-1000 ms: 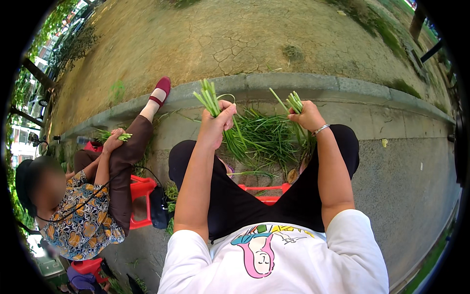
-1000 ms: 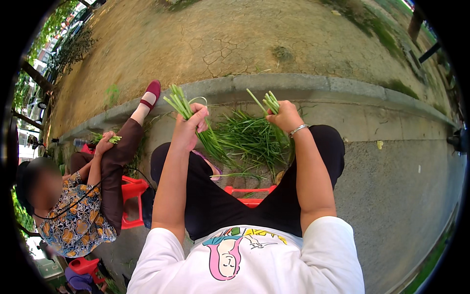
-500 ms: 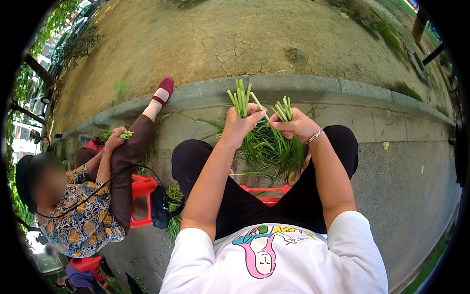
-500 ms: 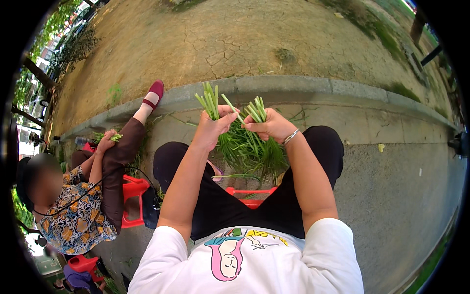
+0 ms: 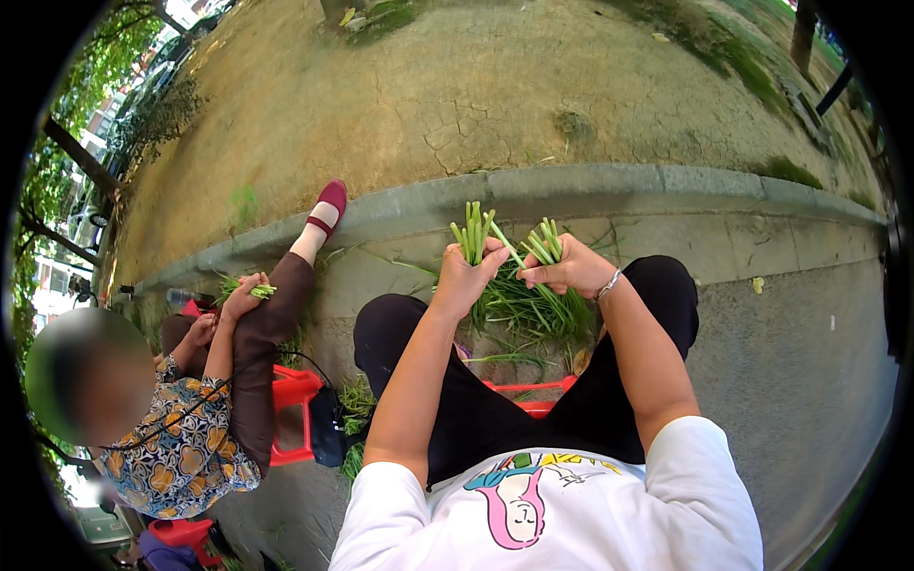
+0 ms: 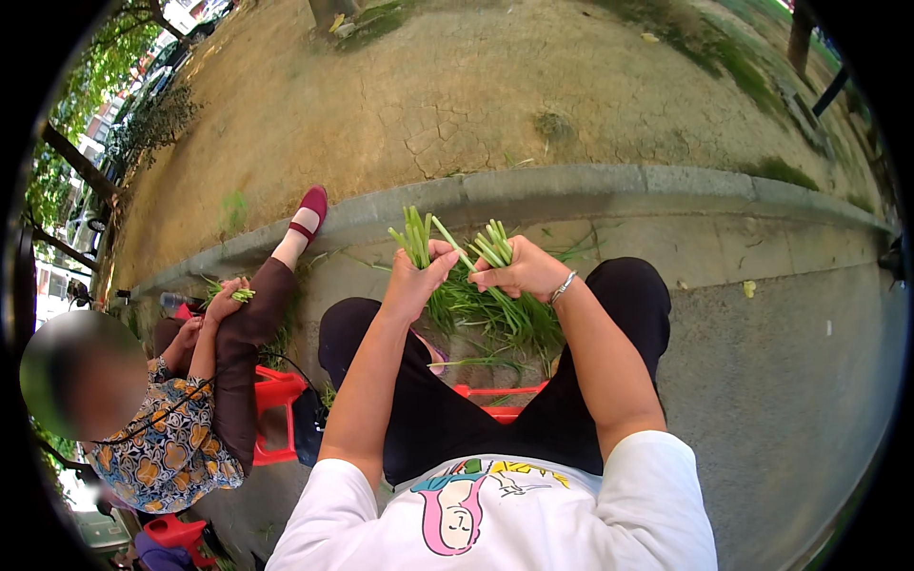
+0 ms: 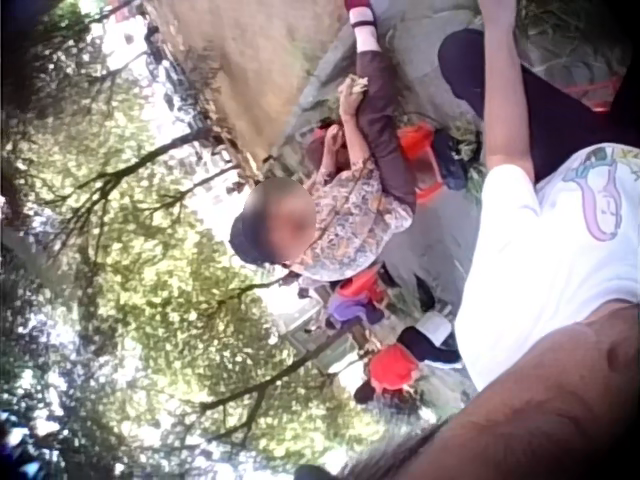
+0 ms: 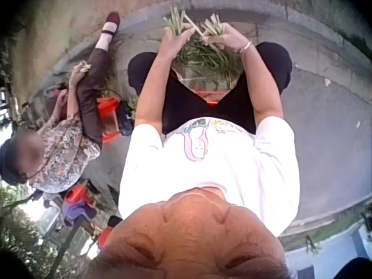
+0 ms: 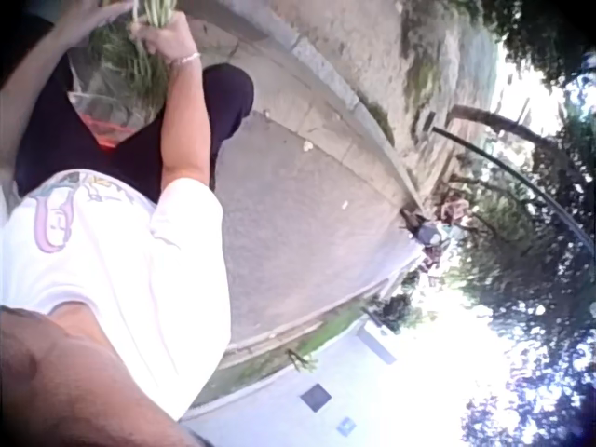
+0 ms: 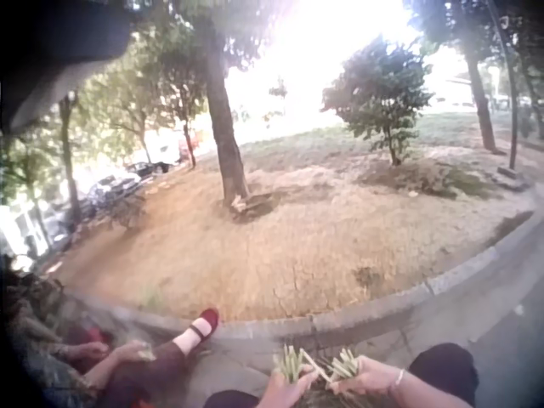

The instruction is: The person processes a bundle of long green stalks by hand, peeling outer layers and sorting the stalks while seated outdoors.

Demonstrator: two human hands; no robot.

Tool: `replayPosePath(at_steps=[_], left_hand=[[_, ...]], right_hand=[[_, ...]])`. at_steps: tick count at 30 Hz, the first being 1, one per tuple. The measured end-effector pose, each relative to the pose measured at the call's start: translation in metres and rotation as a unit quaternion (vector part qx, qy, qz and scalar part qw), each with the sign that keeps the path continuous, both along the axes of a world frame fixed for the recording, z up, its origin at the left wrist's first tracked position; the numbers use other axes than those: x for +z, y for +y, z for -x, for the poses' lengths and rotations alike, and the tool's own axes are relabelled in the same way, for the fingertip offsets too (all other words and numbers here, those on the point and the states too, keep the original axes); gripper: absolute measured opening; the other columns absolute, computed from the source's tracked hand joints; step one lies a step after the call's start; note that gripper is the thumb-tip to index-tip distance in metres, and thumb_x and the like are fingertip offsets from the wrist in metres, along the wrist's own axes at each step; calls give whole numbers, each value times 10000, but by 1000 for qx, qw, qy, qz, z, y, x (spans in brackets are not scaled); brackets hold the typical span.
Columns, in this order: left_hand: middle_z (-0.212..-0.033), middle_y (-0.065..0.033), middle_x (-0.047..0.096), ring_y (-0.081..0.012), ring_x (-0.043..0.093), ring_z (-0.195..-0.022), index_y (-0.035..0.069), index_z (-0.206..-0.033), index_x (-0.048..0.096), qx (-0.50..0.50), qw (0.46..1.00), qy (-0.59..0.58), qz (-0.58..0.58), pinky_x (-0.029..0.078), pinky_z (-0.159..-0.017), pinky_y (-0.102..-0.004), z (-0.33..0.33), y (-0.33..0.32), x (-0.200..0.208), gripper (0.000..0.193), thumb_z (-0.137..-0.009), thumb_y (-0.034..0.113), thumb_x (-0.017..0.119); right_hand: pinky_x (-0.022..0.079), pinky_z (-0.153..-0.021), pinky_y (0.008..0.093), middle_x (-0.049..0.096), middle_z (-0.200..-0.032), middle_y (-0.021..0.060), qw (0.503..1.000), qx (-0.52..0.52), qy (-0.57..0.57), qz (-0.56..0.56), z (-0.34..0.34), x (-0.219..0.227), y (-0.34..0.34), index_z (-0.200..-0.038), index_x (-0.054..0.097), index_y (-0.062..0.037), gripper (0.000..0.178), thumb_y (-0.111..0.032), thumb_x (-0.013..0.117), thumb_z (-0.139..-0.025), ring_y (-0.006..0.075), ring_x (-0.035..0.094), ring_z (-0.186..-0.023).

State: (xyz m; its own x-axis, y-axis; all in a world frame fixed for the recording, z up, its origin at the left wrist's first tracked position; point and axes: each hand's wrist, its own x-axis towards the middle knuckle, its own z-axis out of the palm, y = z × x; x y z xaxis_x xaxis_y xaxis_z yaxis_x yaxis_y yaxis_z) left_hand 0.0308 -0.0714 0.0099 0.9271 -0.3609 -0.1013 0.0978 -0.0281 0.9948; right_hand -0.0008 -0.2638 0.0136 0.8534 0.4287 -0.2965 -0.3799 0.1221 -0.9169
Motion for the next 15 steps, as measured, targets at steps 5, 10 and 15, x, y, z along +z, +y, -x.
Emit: replayPosePath(at_steps=[5,10,15], left_hand=[[-635,33,537,-24,442,-526,-3,-846,613,10,1000,-24,-3,332,-448,-194,2,8,-12,68,-805,50,610],[-627,38,525,-23,427,-518,6,-831,603,35,999,-23,-15,320,-444,-192,5,7,-17,51,-808,52,599],[-618,44,510,-20,407,-501,14,-806,589,43,997,-69,-19,295,-434,-189,3,10,-31,45,-816,56,577]], right_hand=[[270,-379,195,610,-661,36,1000,-5,3,-5,-2,-5,4,-826,629,0,88,-55,656,-763,43,386,-420],[268,-380,196,609,-666,32,1000,-7,-2,19,-2,-9,7,-844,635,3,103,-58,656,-764,43,384,-420],[256,-383,192,606,-671,30,1000,14,-5,3,-4,-14,10,-883,639,8,141,-101,633,-794,38,365,-420]])
